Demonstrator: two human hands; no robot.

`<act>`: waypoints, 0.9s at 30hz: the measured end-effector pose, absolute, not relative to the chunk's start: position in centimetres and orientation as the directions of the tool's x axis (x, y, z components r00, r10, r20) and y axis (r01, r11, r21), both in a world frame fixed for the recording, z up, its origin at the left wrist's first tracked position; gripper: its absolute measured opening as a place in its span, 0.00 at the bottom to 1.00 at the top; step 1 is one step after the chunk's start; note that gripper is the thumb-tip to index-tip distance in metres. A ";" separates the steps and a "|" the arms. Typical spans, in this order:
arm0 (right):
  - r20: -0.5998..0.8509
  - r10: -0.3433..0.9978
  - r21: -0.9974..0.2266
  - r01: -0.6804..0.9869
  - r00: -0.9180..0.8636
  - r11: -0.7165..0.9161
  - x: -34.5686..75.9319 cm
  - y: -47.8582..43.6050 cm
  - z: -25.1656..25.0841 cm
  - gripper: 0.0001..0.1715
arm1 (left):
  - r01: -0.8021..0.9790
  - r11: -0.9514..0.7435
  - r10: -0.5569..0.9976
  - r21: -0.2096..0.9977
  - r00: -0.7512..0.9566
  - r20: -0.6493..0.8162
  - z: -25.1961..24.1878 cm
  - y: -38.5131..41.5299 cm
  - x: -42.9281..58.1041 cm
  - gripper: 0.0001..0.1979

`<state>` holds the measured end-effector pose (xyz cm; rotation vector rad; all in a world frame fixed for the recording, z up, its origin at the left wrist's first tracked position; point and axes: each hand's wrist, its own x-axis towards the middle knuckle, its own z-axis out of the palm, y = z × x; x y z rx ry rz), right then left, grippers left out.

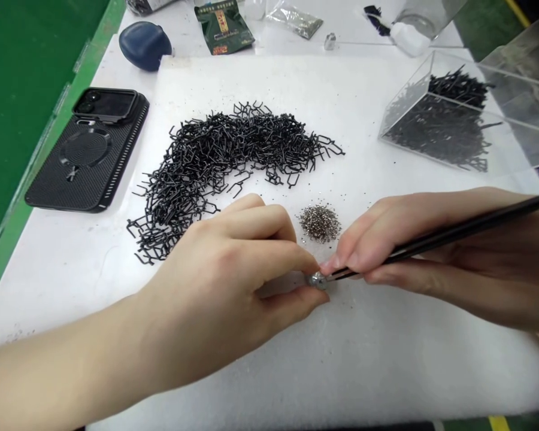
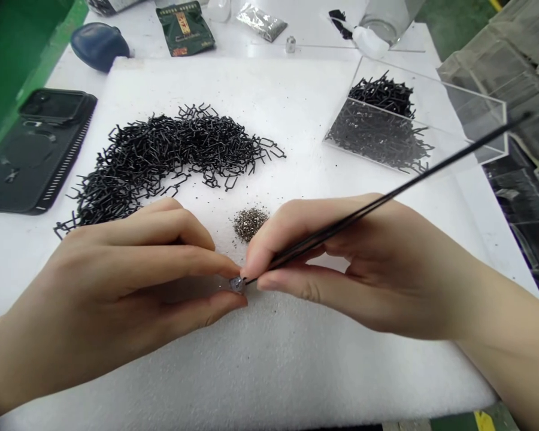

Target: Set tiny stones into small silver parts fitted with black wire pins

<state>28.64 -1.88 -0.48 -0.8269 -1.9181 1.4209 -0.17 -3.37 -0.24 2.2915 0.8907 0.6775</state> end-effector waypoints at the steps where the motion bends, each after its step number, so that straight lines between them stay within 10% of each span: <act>1: 0.108 0.779 -0.962 0.131 -0.617 0.237 28.7 -1.9 -0.5 0.16 | 0.430 -0.608 0.722 0.667 0.649 0.240 -0.3 -3.4 -0.2 0.06; 27: 0.074 0.786 -0.949 0.198 -0.614 0.244 28.6 -1.7 -0.3 0.08 | 0.446 -0.623 0.717 0.642 0.653 0.243 -0.5 -3.6 -0.3 0.06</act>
